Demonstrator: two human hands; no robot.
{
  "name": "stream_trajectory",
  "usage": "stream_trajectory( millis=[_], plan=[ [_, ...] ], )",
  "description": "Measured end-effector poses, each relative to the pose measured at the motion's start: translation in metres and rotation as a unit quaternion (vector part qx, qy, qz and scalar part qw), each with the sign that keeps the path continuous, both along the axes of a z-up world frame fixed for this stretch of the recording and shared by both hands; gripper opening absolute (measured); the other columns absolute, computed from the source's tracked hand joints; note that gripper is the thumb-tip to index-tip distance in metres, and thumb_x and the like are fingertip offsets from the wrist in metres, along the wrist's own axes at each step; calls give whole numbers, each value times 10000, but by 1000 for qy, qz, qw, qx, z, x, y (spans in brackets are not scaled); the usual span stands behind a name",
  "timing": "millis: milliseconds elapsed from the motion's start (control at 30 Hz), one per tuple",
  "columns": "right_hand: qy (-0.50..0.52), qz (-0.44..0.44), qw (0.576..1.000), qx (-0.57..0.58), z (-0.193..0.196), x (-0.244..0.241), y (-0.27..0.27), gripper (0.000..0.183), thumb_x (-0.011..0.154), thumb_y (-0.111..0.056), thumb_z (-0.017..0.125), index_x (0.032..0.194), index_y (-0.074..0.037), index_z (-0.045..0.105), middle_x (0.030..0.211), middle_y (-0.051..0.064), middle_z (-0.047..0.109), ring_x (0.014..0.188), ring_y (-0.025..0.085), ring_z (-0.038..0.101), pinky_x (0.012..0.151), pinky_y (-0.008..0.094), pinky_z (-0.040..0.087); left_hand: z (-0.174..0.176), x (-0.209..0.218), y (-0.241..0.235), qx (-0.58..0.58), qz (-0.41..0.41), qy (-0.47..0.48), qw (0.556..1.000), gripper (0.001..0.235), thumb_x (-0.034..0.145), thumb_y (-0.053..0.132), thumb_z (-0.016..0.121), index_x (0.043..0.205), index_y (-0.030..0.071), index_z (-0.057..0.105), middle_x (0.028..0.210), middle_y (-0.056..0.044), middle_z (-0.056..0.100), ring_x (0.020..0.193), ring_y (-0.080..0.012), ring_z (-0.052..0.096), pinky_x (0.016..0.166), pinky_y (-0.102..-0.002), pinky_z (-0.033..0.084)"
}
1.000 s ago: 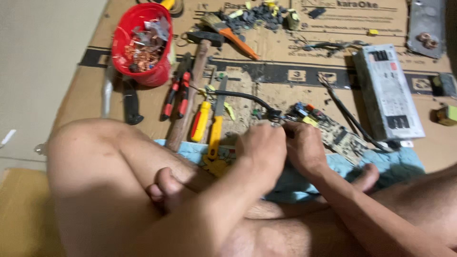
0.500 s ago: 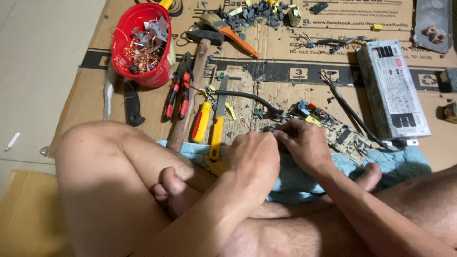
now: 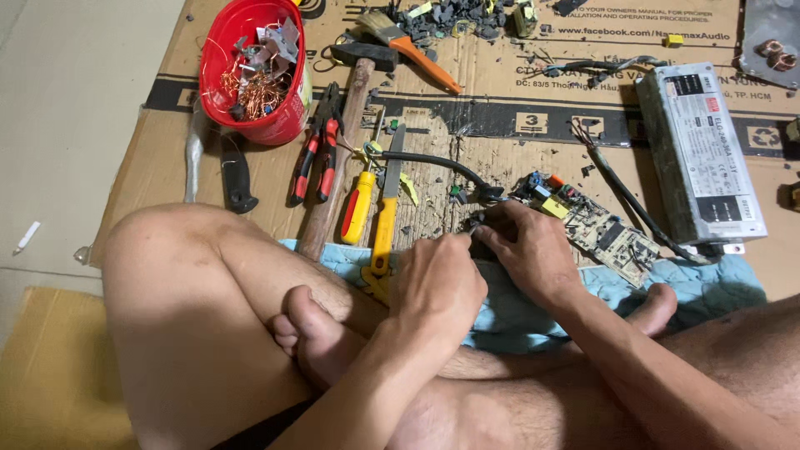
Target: The person sits on the floor and uses a hammer and pliers to dismantle a power supply unit. They strike components to break them apart and use pliers to pull out wires and small parts, placing the debris on the cardboard surface.
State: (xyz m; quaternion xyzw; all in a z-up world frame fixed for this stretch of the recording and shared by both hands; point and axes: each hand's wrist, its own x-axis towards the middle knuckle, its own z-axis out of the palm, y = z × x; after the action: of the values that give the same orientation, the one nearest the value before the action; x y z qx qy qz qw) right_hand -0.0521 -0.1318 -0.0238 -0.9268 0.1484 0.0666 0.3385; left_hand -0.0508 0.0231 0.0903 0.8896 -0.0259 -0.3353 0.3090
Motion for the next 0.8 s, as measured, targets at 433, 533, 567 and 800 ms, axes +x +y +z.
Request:
stream_trajectory(
  millis=[433, 533, 567, 800],
  plan=[
    [5, 4, 999, -39, -28, 8, -11, 348, 875, -359, 730, 1168, -172, 720, 985, 69, 780, 1028, 286, 728, 898, 457, 571, -12, -12, -15, -22, 44, -4, 999, 326, 991, 44, 458, 1217, -51, 673, 1062, -301, 701, 1017, -434, 707, 792, -505, 622],
    [-18, 24, 998, -54, -19, 4, -8, 323, 877, -340, 743, 1127, -136, 725, 970, 132, 774, 1020, 359, 722, 897, 498, 561, -14, -18, -14, -113, 173, 20, 978, 357, 1004, 90, 414, 1194, -37, 688, 1023, -276, 722, 961, -411, 732, 759, -463, 623],
    [-16, 28, 998, -48, -20, 5, -10, 349, 872, -368, 735, 1136, -140, 722, 986, 133, 774, 1045, 367, 710, 922, 511, 552, -25, -18, -18, -129, 242, 58, 960, 400, 968, 179, 412, 1232, 89, 699, 1130, -197, 717, 1073, -360, 699, 880, -441, 582],
    [-25, 48, 998, -33, -12, 5, -11, 330, 878, -335, 747, 1135, -130, 721, 992, 109, 787, 1048, 344, 723, 915, 507, 556, -42, -19, -22, -98, 250, 75, 960, 430, 959, 272, 428, 1287, 252, 705, 1225, -120, 720, 1189, -353, 658, 1009, -489, 536]
  ],
)
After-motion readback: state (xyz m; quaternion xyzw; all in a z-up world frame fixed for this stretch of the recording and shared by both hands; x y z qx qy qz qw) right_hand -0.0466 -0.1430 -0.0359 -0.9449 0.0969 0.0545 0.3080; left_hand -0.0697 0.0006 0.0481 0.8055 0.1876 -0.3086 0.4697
